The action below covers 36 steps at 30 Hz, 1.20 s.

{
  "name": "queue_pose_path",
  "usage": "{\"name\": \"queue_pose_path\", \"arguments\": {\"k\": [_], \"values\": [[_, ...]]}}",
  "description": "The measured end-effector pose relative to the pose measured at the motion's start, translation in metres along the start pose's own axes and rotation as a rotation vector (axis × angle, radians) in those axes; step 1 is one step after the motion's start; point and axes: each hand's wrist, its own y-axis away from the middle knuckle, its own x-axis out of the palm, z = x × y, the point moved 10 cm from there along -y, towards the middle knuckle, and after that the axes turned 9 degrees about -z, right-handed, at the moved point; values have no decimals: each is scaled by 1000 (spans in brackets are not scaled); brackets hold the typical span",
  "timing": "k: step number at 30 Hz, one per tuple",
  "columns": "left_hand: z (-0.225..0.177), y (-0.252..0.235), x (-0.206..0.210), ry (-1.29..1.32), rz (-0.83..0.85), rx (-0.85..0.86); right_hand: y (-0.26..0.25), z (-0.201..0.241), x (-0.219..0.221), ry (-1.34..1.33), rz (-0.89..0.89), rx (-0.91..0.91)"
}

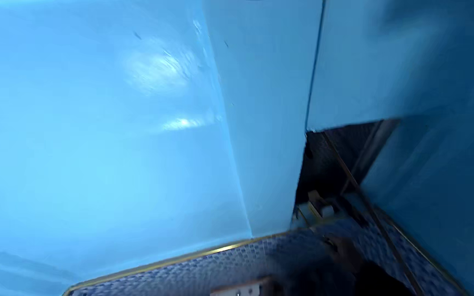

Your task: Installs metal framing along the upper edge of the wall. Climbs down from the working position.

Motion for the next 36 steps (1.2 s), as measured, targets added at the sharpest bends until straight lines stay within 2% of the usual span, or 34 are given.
{"name": "queue_pose_path", "arguments": {"k": [1,3,4,5,6,7,8,9,12,13,14,16,19,25,28,31,36], "values": [[16,11,11,12,11,-50,23,-61,47,76,126,168],[52,24,32,-4,38,-121,103,-162,121,148,321,434],[69,28,42,-8,35,-144,150,-196,143,158,331,524],[81,31,48,-10,27,-171,193,-223,159,159,256,572],[91,37,53,-5,26,-208,233,-233,165,166,181,617],[97,44,58,9,34,-249,270,-231,166,139,364,830],[101,48,62,19,53,-292,303,-229,164,100,441,1035],[101,51,66,28,71,-327,329,-232,163,65,365,1169],[97,49,78,3,95,-351,387,-247,161,153,6,1244],[93,47,82,-3,104,-351,395,-247,162,-7,309,1326],[89,43,87,-17,111,-347,401,-255,162,-97,382,1397],[79,34,95,-22,129,-347,404,-270,165,-241,287,1491],[54,22,106,11,167,-358,387,-274,156,-348,175,1502],[24,-2,131,85,215,-353,358,-289,143,-332,234,1449],[1,-27,121,80,110,-297,350,-303,137,-324,253,1461],[-24,-53,94,25,-61,-275,339,-316,129,-316,267,1454],[-32,-70,65,72,-227,-219,310,-331,117,-332,229,1474]]}}
